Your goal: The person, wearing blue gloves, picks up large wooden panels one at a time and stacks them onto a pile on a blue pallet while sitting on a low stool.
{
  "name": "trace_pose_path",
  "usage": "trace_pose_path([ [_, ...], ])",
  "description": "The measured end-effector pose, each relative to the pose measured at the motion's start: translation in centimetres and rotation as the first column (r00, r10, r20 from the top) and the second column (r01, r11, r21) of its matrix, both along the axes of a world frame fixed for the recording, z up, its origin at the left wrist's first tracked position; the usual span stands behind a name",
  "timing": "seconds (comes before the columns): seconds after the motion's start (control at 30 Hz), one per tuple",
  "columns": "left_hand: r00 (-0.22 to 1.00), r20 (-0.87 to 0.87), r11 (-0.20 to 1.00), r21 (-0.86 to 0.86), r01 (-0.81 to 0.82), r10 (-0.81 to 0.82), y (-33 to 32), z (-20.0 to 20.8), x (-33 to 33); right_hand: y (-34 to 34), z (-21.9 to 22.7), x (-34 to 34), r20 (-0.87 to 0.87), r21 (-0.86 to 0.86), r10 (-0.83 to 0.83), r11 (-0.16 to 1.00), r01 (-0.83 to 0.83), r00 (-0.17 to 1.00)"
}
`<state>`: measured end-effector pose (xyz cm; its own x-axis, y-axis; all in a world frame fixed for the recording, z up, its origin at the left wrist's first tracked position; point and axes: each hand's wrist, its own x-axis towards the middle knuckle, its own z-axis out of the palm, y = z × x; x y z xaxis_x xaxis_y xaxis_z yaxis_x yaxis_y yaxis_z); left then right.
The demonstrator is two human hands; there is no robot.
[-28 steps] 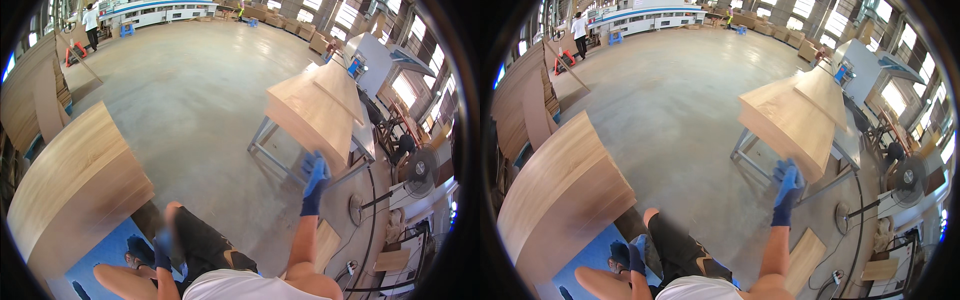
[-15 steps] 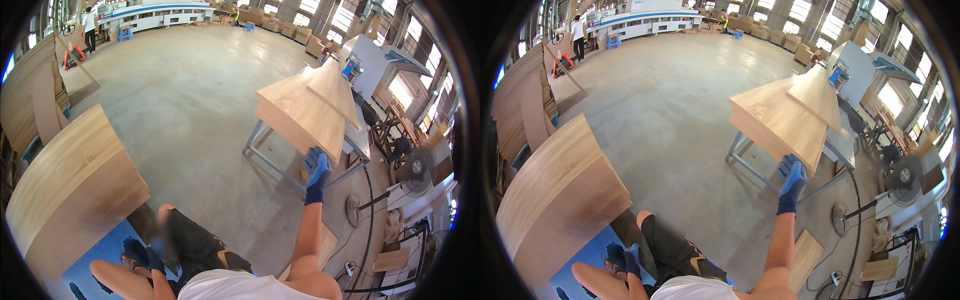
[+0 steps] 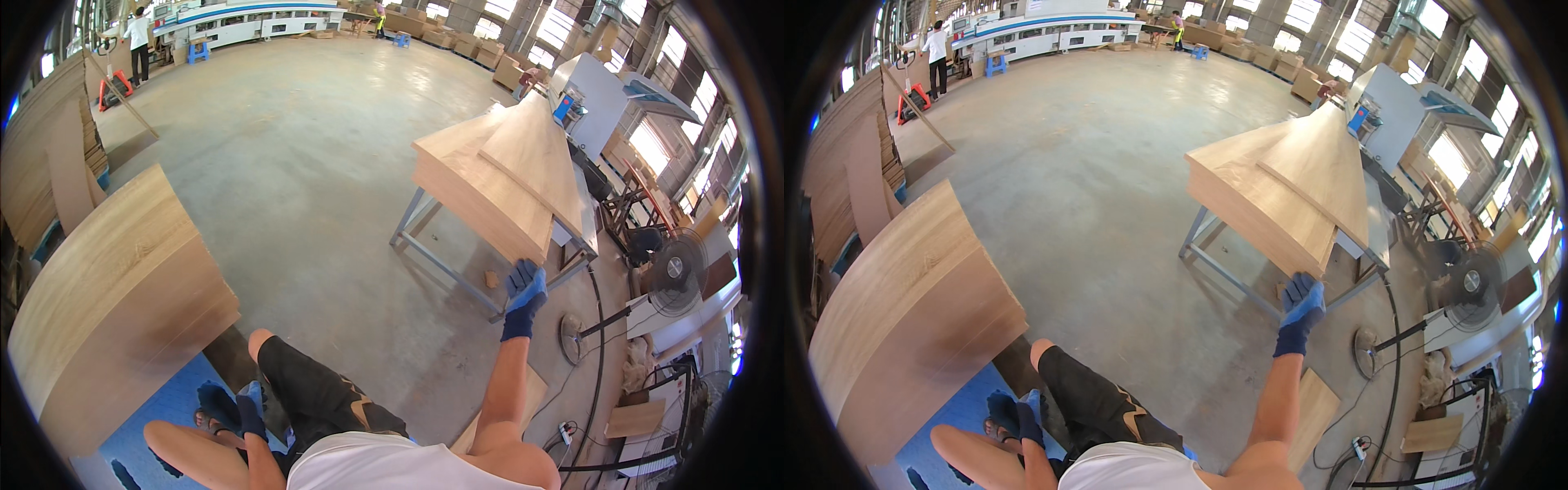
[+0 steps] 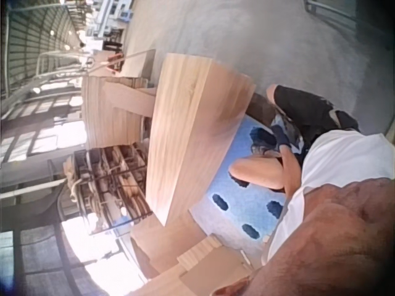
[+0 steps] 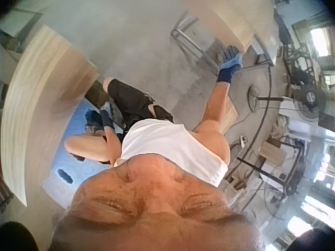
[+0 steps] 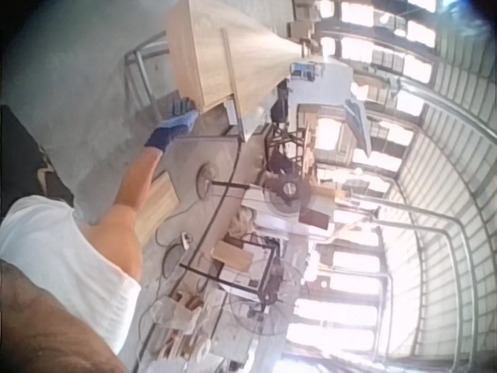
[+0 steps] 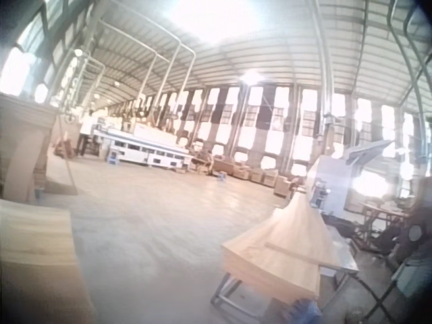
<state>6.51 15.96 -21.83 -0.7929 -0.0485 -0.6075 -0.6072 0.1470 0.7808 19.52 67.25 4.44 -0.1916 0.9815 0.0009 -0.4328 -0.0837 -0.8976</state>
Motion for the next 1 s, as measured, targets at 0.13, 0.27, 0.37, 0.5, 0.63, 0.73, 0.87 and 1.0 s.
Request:
trace_pose_path([
  [0.13,0.995,-0.103,0.999,-0.040,-0.014,0.009,0.9,2.3,0.2,2.3,-1.4,3.8,-0.049,-0.025,-0.089,0.996,0.088,0.995],
  [0.27,0.991,-0.136,0.998,-0.061,0.008,-0.016,1.3,2.6,0.2,4.7,-0.7,6.2,-0.175,-0.059,-0.043,0.998,0.033,0.984],
  [0.37,0.994,-0.112,0.999,0.033,-0.014,0.018,1.3,2.2,0.0,5.5,1.4,7.3,-0.302,-0.102,0.064,0.990,-0.099,0.951],
  [0.5,0.979,-0.203,1.000,0.021,-0.011,0.015,1.5,2.1,-0.2,4.6,4.6,8.2,-0.301,-0.012,0.278,0.955,-0.295,0.912],
  [0.63,0.911,-0.402,0.988,-0.152,0.036,-0.095,1.7,4.0,-0.4,1.0,6.7,8.7,0.014,0.118,0.440,0.891,-0.438,0.898],
  [0.73,0.754,-0.643,0.959,-0.275,-0.066,-0.133,3.1,8.2,-0.6,-3.9,6.9,8.0,0.050,0.125,0.475,0.870,-0.478,0.878],
  [0.87,0.841,-0.539,0.952,0.234,0.195,-0.040,7.6,18.3,-0.7,-12.0,6.0,4.5,-0.008,-0.089,0.598,0.798,-0.596,0.802],
  [1.0,0.951,-0.243,0.360,0.884,0.299,-0.193,12.7,27.6,2.3,-20.9,3.5,0.8,0.070,-0.040,0.922,0.385,-0.922,0.381],
])
